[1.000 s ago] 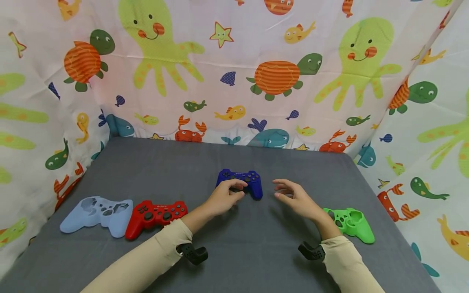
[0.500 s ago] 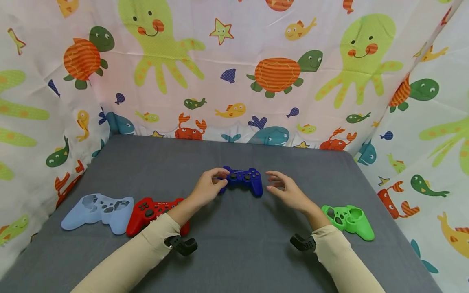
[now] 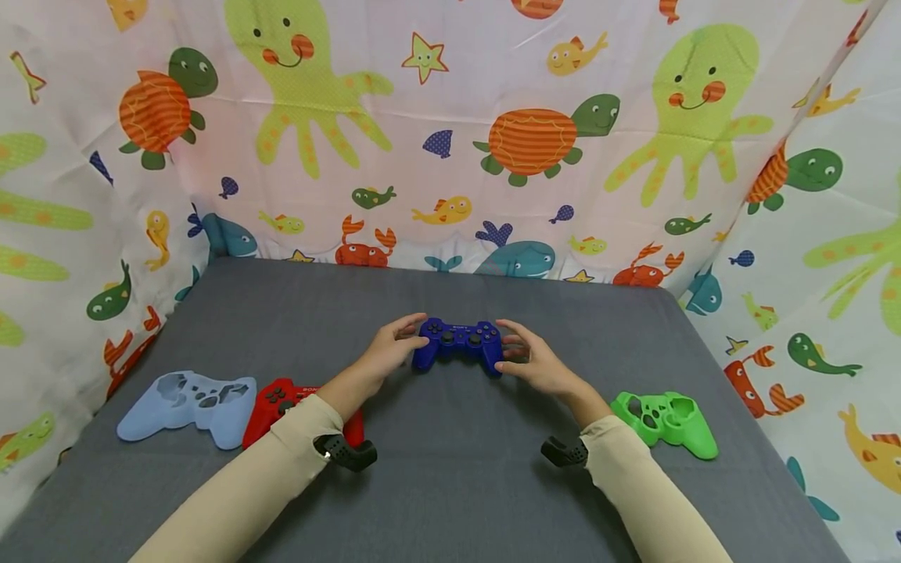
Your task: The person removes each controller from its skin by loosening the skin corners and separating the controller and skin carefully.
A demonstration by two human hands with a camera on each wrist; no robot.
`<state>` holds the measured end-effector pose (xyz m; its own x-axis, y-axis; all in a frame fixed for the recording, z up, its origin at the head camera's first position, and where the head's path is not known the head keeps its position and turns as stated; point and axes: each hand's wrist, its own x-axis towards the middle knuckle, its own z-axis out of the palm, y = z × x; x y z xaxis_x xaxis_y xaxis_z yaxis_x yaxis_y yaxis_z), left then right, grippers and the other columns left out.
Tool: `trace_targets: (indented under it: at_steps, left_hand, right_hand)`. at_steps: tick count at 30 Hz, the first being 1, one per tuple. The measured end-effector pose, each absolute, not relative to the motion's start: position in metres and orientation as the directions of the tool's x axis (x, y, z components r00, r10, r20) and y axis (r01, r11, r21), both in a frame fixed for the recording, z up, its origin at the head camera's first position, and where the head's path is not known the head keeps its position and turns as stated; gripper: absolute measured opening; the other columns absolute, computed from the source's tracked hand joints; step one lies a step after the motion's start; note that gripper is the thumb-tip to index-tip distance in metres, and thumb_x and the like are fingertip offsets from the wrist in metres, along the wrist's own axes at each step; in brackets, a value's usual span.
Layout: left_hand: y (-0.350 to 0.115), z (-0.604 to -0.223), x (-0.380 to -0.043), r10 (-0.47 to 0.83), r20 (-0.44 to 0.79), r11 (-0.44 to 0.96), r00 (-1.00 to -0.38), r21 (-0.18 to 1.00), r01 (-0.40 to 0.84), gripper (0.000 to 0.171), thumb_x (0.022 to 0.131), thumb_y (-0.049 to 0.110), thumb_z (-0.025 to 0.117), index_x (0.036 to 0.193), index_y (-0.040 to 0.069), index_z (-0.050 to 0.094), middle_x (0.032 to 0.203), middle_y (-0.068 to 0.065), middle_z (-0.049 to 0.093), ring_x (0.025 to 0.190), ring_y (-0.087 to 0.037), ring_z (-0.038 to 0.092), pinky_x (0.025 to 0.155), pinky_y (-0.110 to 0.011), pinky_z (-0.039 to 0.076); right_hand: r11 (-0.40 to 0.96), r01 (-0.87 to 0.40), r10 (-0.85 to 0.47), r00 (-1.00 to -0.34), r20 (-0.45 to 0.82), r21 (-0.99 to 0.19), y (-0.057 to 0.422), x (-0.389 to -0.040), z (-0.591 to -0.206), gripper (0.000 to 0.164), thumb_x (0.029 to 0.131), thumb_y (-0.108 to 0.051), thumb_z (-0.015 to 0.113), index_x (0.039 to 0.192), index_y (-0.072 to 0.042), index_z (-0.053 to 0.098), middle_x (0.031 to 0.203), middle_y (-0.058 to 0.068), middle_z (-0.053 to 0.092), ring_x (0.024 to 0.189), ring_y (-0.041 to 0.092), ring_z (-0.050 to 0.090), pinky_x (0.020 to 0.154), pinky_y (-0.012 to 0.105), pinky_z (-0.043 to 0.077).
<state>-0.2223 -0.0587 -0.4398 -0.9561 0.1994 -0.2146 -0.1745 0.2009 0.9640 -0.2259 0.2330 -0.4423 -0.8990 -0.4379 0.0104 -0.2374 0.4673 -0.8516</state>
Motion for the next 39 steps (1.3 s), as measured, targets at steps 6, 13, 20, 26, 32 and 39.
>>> trace_targets:
  at_steps: [6,13,20,26,32,39]
  left_hand:
    - [-0.059,-0.444,-0.23,0.253,-0.278,0.187,-0.926,0.954,-0.235,0.062,0.102,0.018,0.059,0.159,0.026,0.035,0.165,-0.015,0.03,0.153,-0.033,0.029,0.117,-0.056,0.035]
    - [-0.057,-0.446,-0.234,0.284,-0.282,0.222,-0.916,0.949,-0.224,0.065,0.102,0.013,0.058,0.16,0.024,0.031,0.166,-0.017,0.028,0.153,-0.035,0.029,0.117,-0.056,0.036]
    - [-0.056,-0.447,-0.233,0.275,-0.255,0.297,-0.927,0.94,-0.171,0.064,0.102,0.007,0.056,0.16,0.021,0.033,0.157,-0.025,0.041,0.144,-0.038,0.043,0.116,-0.056,0.037]
    - [-0.054,-0.449,-0.233,0.251,-0.224,0.339,-0.942,0.932,-0.132,0.064,0.1,0.002,0.057,0.158,0.021,0.037,0.154,-0.026,0.045,0.143,-0.038,0.045,0.115,-0.054,0.04]
    - [-0.055,-0.45,-0.232,0.222,-0.214,0.354,-0.951,0.927,-0.126,0.063,0.099,0.001,0.058,0.156,0.022,0.04,0.153,-0.025,0.046,0.144,-0.038,0.044,0.114,-0.053,0.04]
    - [-0.052,-0.449,-0.234,0.225,-0.207,0.339,-0.952,0.933,-0.122,0.064,0.099,-0.003,0.057,0.157,0.019,0.04,0.149,-0.026,0.051,0.136,-0.037,0.053,0.11,-0.051,0.045]
  right_hand:
    - [0.492,-0.184,-0.429,-0.902,-0.052,-0.851,0.229,-0.23,-0.443,0.074,0.097,-0.006,0.066,0.16,-0.008,0.025,0.157,0.031,0.036,0.134,0.051,0.049,0.108,0.062,0.043]
    - [0.495,-0.17,-0.442,-0.893,-0.079,-0.852,0.224,-0.232,-0.443,0.072,0.099,-0.007,0.063,0.16,-0.008,0.024,0.153,0.033,0.042,0.135,0.048,0.051,0.107,0.059,0.045]
    - [0.475,-0.177,-0.467,-0.881,-0.076,-0.862,0.224,-0.236,-0.447,0.071,0.1,-0.005,0.061,0.16,-0.007,0.023,0.152,0.031,0.045,0.134,0.045,0.053,0.101,0.05,0.051]
    - [0.468,-0.162,-0.452,-0.889,-0.078,-0.869,0.224,-0.237,-0.452,0.068,0.101,-0.005,0.059,0.16,-0.01,0.026,0.147,0.031,0.051,0.128,0.041,0.058,0.096,0.038,0.051]
    - [0.443,-0.149,-0.445,-0.892,-0.073,-0.884,0.223,-0.235,-0.452,0.068,0.101,-0.004,0.059,0.16,-0.011,0.028,0.145,0.031,0.053,0.124,0.039,0.06,0.091,0.03,0.05]
    - [0.426,-0.149,-0.442,-0.895,-0.061,-0.892,0.222,-0.236,-0.452,0.067,0.099,-0.001,0.06,0.159,-0.007,0.029,0.142,0.033,0.055,0.119,0.039,0.062,0.085,0.023,0.05]
